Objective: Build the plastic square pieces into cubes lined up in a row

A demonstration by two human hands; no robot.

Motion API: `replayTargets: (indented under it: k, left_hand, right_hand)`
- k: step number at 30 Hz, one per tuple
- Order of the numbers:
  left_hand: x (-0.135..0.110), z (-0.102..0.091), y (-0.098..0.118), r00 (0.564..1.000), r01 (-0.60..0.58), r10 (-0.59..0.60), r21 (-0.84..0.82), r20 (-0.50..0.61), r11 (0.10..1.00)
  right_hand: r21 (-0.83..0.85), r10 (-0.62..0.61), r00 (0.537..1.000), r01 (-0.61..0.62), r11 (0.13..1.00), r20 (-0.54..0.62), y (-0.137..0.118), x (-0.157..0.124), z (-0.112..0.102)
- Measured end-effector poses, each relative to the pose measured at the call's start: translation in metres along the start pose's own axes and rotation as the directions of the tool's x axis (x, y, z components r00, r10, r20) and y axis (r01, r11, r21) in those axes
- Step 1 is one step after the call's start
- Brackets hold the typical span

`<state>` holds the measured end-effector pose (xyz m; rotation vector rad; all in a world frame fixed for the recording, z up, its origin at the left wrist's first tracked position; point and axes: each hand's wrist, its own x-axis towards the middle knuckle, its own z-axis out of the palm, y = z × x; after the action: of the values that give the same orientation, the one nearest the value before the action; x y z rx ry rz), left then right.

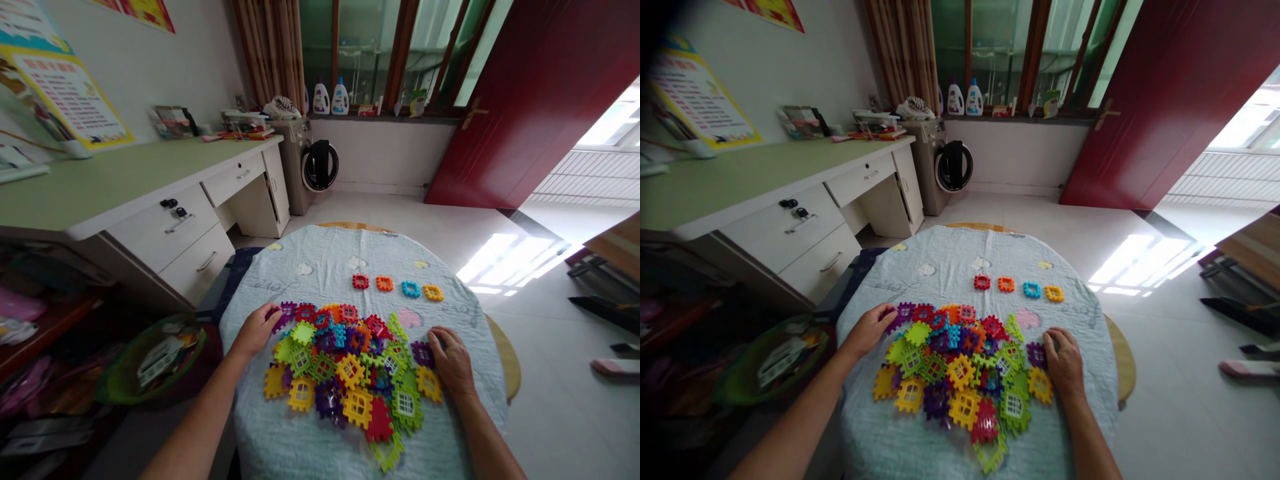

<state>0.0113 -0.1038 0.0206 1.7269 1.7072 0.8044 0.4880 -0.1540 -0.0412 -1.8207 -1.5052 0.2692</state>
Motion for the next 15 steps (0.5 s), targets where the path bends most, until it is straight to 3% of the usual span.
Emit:
replayTargets:
  k: [3, 6, 8, 11, 15]
  left_hand:
    - [0.008, -0.003, -0.001, 0.997, -0.025, 0.009, 0.220, 0.074, 0.975]
    - [0.014, -0.002, 0.001, 0.997, -0.038, -0.003, 0.548, 0.073, 0.835]
    - [0.018, 0.001, 0.005, 0.999, -0.026, 0.006, 0.672, 0.032, 0.740]
    - [0.028, 0.005, 0.011, 0.996, -0.050, -0.019, 0.715, 0.089, 0.697]
    - [0.046, 0.010, 0.016, 0.977, 0.021, -0.165, 0.703, 0.138, 0.711]
  right_hand:
    - [-0.008, -0.006, 1.000, 0.006, 1.000, -0.015, -0.001, 0.000, 0.000]
    - [0.007, 0.005, 1.000, -0.004, 1.000, -0.018, -0.001, 0.000, 0.001]
    - [0.024, 0.010, 1.000, -0.010, 1.000, -0.026, -0.002, -0.001, 0.002]
    - [0.031, 0.004, 0.999, -0.003, 1.000, -0.034, -0.002, -0.001, 0.003]
    - [0.014, -0.006, 0.999, 0.007, 1.000, -0.038, -0.002, -0.001, 0.004]
